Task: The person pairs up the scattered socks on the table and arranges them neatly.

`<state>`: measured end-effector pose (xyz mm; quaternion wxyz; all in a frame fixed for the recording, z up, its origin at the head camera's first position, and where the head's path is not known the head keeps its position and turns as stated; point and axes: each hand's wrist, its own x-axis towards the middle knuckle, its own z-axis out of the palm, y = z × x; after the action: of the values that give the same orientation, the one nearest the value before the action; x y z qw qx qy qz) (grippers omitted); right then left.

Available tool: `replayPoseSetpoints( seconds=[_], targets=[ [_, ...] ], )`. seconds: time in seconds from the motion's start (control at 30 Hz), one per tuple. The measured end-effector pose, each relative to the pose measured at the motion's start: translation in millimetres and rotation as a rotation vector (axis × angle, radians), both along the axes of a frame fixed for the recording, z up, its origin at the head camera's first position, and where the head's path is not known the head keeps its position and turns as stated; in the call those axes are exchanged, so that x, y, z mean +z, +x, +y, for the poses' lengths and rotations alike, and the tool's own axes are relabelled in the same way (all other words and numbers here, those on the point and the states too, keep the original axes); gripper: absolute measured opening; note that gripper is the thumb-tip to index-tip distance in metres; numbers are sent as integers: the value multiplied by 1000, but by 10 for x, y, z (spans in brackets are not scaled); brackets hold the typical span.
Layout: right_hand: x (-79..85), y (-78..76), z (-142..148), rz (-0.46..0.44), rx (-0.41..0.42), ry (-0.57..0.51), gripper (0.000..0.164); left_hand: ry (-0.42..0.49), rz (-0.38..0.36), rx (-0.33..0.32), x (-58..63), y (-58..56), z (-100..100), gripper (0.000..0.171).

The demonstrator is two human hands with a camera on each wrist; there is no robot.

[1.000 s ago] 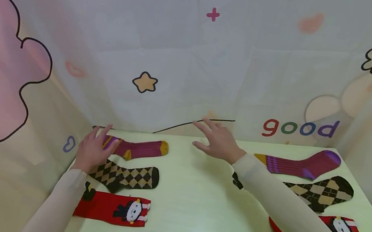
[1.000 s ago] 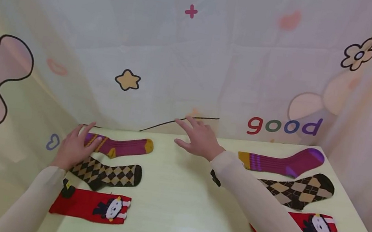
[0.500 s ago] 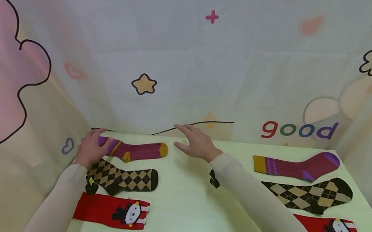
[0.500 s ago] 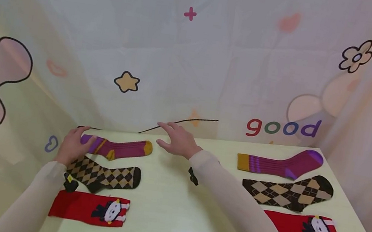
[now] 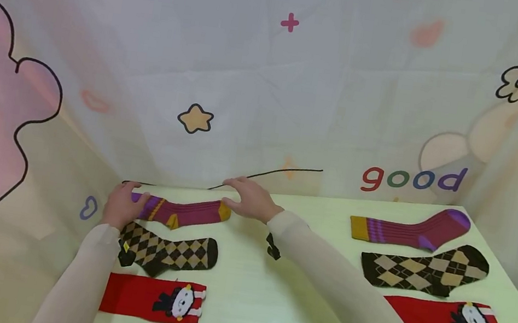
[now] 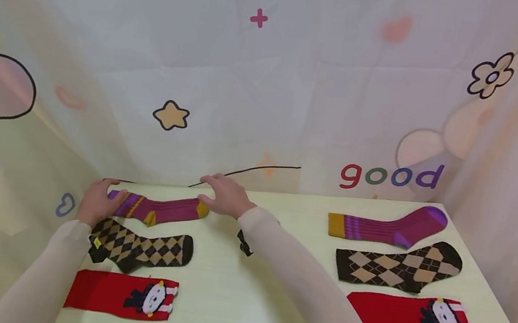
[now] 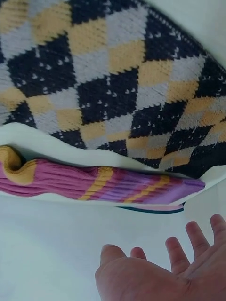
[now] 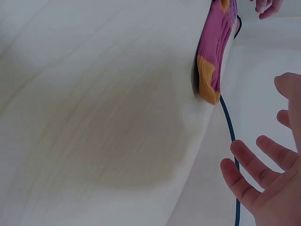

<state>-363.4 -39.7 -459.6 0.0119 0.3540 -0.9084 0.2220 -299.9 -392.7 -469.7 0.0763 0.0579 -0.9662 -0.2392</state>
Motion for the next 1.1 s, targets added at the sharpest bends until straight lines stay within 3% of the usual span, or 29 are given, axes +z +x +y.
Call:
replayPoseSetpoints(
  seconds=[0.23, 0.37, 0.57, 0.8, 1.1],
  targets=[
    [-129, 38, -206, -51, -6, 27, 51, -22, -16, 55, -100, -60, -19, 50],
    [-178, 73, -303, -79, -13, 45, 49, -48, -43, 46, -148, -86, -7, 51],
    [-217, 102, -413, -50, -25, 83, 45, -57, -103, 43, -159, -99, -25, 55],
    [-233, 123, -444, -26, -95, 162, 39, -66, -167, 26, -164, -83, -75, 58],
    [-289, 105, -434, -2, -104, 200, 34, -93, -153, 27, -177, -80, -64, 56]
  ],
)
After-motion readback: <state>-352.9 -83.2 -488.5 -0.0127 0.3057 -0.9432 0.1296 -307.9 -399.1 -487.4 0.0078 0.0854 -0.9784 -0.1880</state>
